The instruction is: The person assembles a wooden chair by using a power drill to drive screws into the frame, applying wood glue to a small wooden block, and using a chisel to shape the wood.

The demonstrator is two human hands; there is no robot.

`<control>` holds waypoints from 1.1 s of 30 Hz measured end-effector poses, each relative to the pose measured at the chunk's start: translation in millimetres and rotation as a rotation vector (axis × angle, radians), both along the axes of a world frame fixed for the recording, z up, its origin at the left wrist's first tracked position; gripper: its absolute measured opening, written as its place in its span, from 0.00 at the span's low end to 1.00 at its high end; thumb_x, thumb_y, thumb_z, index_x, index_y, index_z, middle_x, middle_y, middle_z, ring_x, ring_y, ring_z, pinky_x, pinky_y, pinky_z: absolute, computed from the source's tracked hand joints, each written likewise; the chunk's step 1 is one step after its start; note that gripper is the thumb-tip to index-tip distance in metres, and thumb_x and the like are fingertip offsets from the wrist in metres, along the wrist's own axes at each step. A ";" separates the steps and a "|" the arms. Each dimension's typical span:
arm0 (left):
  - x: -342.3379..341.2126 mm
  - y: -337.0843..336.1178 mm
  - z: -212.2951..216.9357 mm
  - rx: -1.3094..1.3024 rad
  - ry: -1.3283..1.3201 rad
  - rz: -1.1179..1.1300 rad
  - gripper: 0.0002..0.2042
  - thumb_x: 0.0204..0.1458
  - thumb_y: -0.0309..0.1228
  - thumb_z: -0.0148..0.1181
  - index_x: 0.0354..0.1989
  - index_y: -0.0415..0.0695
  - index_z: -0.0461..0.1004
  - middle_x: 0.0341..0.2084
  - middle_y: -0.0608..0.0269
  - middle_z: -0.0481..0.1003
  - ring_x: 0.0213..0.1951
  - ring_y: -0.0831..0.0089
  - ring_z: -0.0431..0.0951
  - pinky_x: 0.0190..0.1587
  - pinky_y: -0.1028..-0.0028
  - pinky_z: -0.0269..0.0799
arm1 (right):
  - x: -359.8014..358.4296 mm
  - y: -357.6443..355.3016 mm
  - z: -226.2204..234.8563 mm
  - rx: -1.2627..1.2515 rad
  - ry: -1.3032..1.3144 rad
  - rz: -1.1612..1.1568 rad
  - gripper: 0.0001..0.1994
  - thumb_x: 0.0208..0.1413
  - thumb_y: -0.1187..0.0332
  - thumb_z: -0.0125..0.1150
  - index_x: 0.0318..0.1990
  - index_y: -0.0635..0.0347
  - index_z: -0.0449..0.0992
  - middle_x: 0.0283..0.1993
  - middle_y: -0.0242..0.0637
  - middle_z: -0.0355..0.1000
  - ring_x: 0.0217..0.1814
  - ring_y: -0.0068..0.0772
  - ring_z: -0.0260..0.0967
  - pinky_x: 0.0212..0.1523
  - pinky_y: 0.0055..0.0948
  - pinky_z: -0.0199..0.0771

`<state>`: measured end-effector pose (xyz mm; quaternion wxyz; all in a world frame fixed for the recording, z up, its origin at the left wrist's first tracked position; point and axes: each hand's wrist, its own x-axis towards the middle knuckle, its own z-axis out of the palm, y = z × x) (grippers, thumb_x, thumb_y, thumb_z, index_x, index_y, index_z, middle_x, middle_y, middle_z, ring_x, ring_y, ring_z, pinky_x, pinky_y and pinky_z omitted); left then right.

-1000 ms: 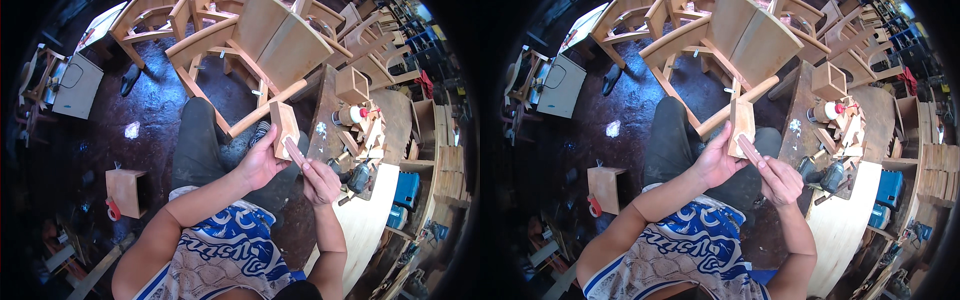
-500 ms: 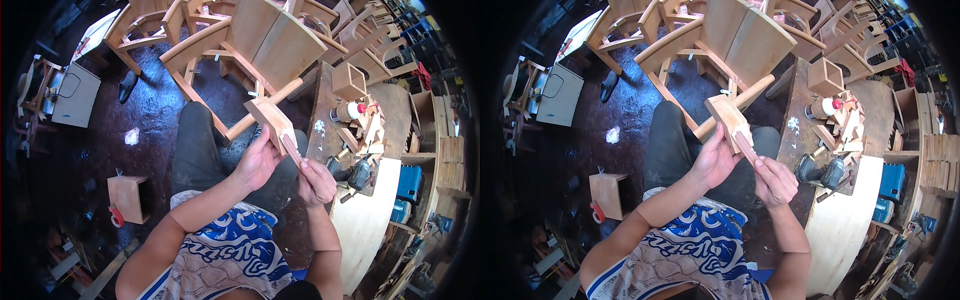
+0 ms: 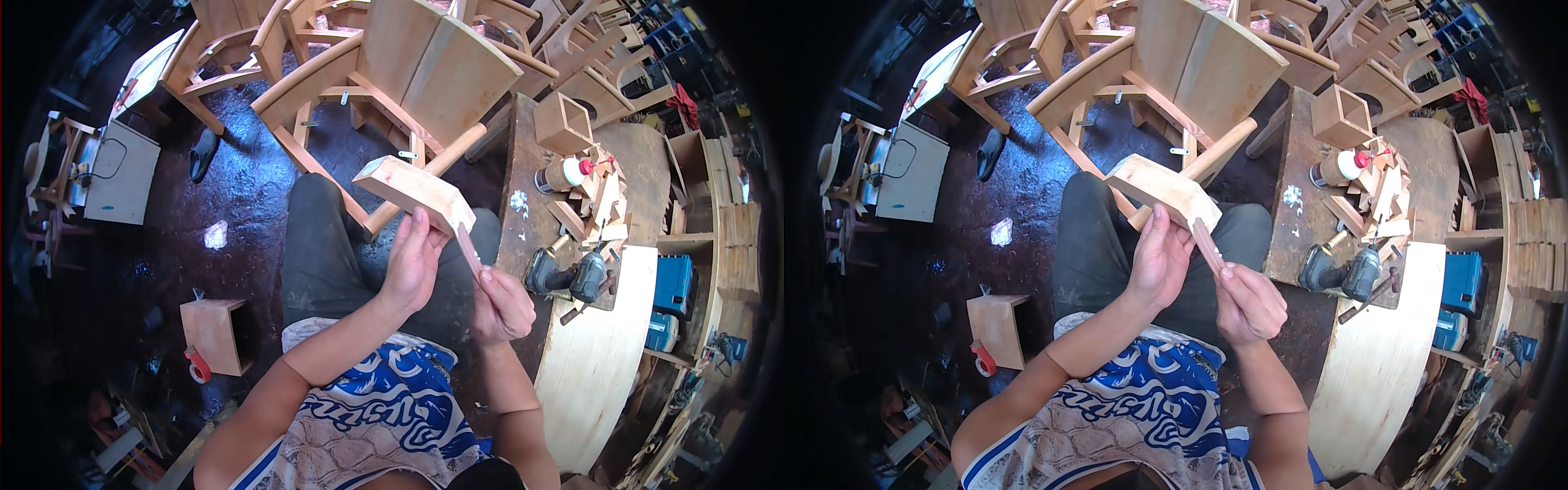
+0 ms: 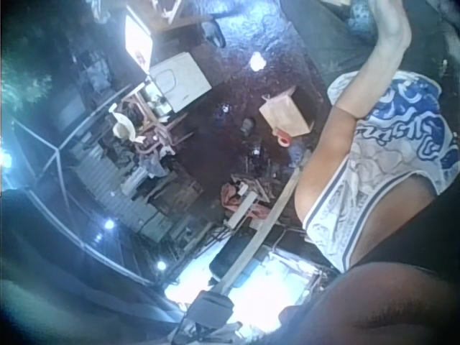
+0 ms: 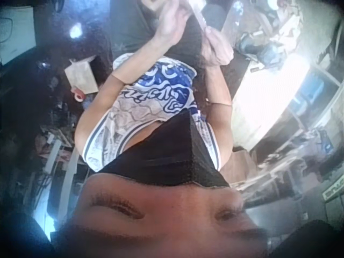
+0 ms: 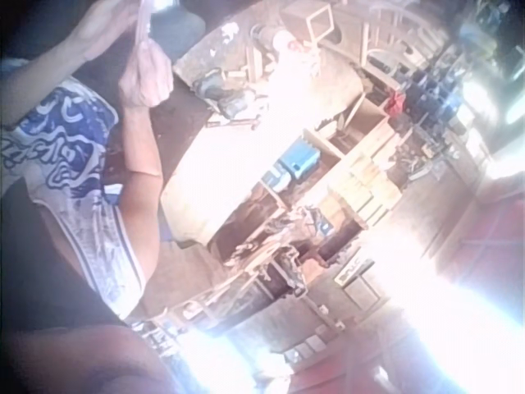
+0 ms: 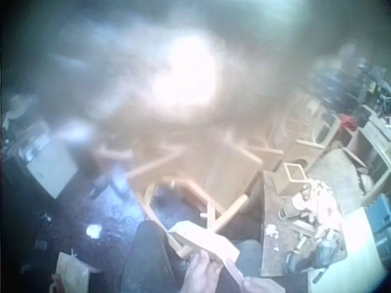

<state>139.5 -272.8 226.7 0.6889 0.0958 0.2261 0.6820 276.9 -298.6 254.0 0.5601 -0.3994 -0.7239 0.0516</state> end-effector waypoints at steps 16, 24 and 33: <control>-10.7 -0.1 -5.3 -0.039 -0.131 -0.155 0.24 0.72 0.46 0.39 0.70 0.46 0.59 0.65 0.55 0.68 0.67 0.65 0.67 0.70 0.62 0.60 | 31.3 32.6 7.5 0.192 -0.230 0.012 0.11 0.44 0.82 0.74 0.37 0.67 0.83 0.32 0.47 0.80 0.32 0.42 0.81 0.34 0.32 0.81; -23.6 6.1 -20.0 0.015 -0.061 -0.091 0.25 0.72 0.44 0.42 0.70 0.42 0.58 0.66 0.51 0.67 0.66 0.65 0.67 0.70 0.62 0.60 | 24.7 4.6 -1.1 0.045 -0.158 0.138 0.11 0.41 0.83 0.74 0.35 0.66 0.83 0.32 0.45 0.80 0.31 0.38 0.80 0.32 0.28 0.81; -23.4 -4.1 -42.1 0.229 0.455 -0.140 0.23 0.69 0.41 0.53 0.65 0.37 0.65 0.52 0.61 0.75 0.56 0.76 0.72 0.62 0.72 0.65 | 29.0 18.6 15.3 0.038 -0.078 0.002 0.10 0.45 0.83 0.74 0.36 0.67 0.83 0.32 0.48 0.80 0.31 0.40 0.80 0.34 0.30 0.81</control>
